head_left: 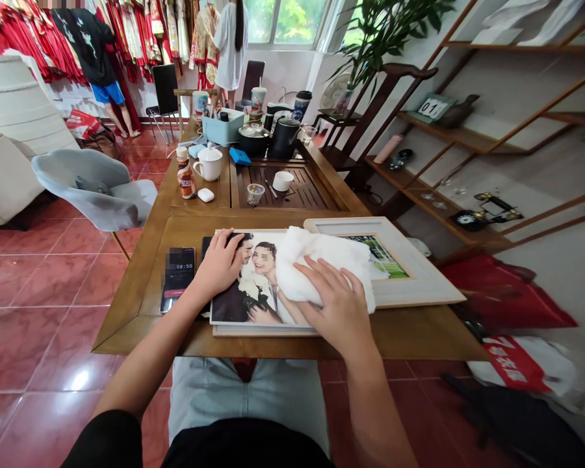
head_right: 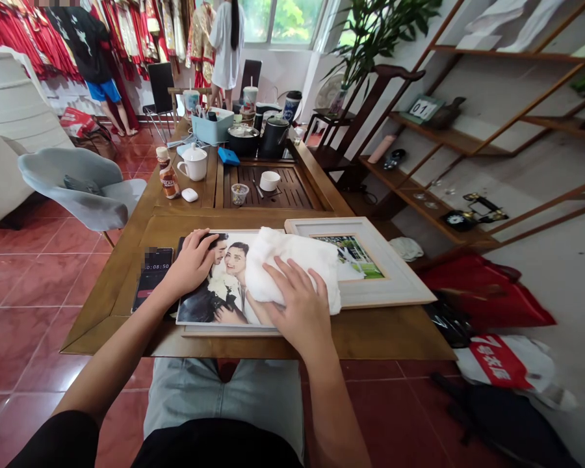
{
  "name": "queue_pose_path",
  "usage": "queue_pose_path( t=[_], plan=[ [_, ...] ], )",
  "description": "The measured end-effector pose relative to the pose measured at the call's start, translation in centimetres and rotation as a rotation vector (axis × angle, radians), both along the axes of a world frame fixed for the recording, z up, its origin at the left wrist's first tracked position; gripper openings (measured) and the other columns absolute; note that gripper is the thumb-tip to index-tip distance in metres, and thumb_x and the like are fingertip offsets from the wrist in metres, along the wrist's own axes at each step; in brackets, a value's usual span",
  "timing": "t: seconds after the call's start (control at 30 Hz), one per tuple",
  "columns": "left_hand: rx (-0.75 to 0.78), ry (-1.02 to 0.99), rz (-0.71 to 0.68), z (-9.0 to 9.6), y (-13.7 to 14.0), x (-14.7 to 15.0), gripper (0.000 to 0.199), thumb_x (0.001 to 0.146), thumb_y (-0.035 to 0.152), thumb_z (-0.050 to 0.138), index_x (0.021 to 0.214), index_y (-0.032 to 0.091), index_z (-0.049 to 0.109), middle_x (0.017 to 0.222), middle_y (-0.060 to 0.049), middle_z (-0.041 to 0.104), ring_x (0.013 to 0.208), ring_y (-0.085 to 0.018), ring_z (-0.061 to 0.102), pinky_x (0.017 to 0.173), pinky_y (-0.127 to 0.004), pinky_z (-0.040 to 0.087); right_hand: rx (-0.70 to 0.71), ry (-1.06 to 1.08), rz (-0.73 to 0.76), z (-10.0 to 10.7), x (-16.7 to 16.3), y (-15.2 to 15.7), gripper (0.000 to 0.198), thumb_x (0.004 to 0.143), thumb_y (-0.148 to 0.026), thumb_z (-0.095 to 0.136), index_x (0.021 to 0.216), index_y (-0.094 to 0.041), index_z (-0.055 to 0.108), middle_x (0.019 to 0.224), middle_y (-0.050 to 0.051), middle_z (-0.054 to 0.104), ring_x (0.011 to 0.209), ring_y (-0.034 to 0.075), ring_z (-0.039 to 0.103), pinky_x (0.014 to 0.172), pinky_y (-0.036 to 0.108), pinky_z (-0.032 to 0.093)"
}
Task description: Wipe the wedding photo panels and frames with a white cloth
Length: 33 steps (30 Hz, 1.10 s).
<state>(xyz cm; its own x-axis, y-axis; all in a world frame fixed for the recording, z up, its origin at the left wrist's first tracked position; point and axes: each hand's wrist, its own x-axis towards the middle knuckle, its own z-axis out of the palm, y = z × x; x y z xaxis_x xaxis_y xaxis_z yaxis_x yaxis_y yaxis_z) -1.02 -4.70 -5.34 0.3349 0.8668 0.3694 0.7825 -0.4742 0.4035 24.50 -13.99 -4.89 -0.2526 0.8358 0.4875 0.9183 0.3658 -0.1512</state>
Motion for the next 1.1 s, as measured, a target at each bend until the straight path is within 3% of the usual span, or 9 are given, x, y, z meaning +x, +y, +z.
queue_pose_path(
  t=[0.3, 0.53, 0.9, 1.1],
  plan=[
    [-0.025, 0.003, 0.010, 0.4, -0.2, 0.2, 0.040, 0.103, 0.024, 0.041, 0.139, 0.013, 0.055, 0.150, -0.018, 0.048, 0.148, -0.031, 0.037, 0.126, -0.052, 0.030, 0.013, -0.018, -0.015, -0.3, 0.4, -4.2, 0.048, 0.092, -0.022, 0.054, 0.139, -0.027, 0.055, 0.148, 0.007, 0.061, 0.138, 0.029, 0.054, 0.115, 0.048, 0.031],
    [-0.012, 0.012, 0.006, 0.2, -0.1, 0.1, 0.039, 0.103, 0.025, 0.041, 0.139, 0.016, 0.054, 0.149, -0.017, 0.049, 0.147, -0.032, 0.037, 0.124, -0.055, 0.031, 0.049, -0.010, -0.011, 0.1, -0.5, -3.7, 0.044, 0.091, -0.026, 0.057, 0.135, -0.027, 0.059, 0.143, 0.007, 0.064, 0.133, 0.031, 0.057, 0.113, 0.049, 0.031],
    [0.003, -0.004, 0.001, 0.2, -0.1, 0.2, 0.038, 0.104, 0.027, 0.040, 0.138, 0.017, 0.054, 0.149, -0.017, 0.049, 0.146, -0.032, 0.039, 0.122, -0.057, 0.034, -0.019, 0.028, 0.127, 0.6, -5.8, -4.1, 0.052, 0.087, -0.029, 0.060, 0.140, -0.029, 0.060, 0.149, 0.006, 0.060, 0.136, 0.031, 0.053, 0.118, 0.051, 0.024],
    [-0.001, -0.012, -0.004, 0.3, -0.1, 0.1, 0.038, 0.104, 0.027, 0.041, 0.137, 0.015, 0.055, 0.148, -0.017, 0.049, 0.146, -0.031, 0.038, 0.123, -0.053, 0.034, -0.001, 0.008, 0.140, 0.4, -5.4, -3.9, 0.051, 0.089, -0.028, 0.057, 0.139, -0.027, 0.060, 0.149, 0.005, 0.060, 0.137, 0.029, 0.053, 0.118, 0.049, 0.025]
  ],
)
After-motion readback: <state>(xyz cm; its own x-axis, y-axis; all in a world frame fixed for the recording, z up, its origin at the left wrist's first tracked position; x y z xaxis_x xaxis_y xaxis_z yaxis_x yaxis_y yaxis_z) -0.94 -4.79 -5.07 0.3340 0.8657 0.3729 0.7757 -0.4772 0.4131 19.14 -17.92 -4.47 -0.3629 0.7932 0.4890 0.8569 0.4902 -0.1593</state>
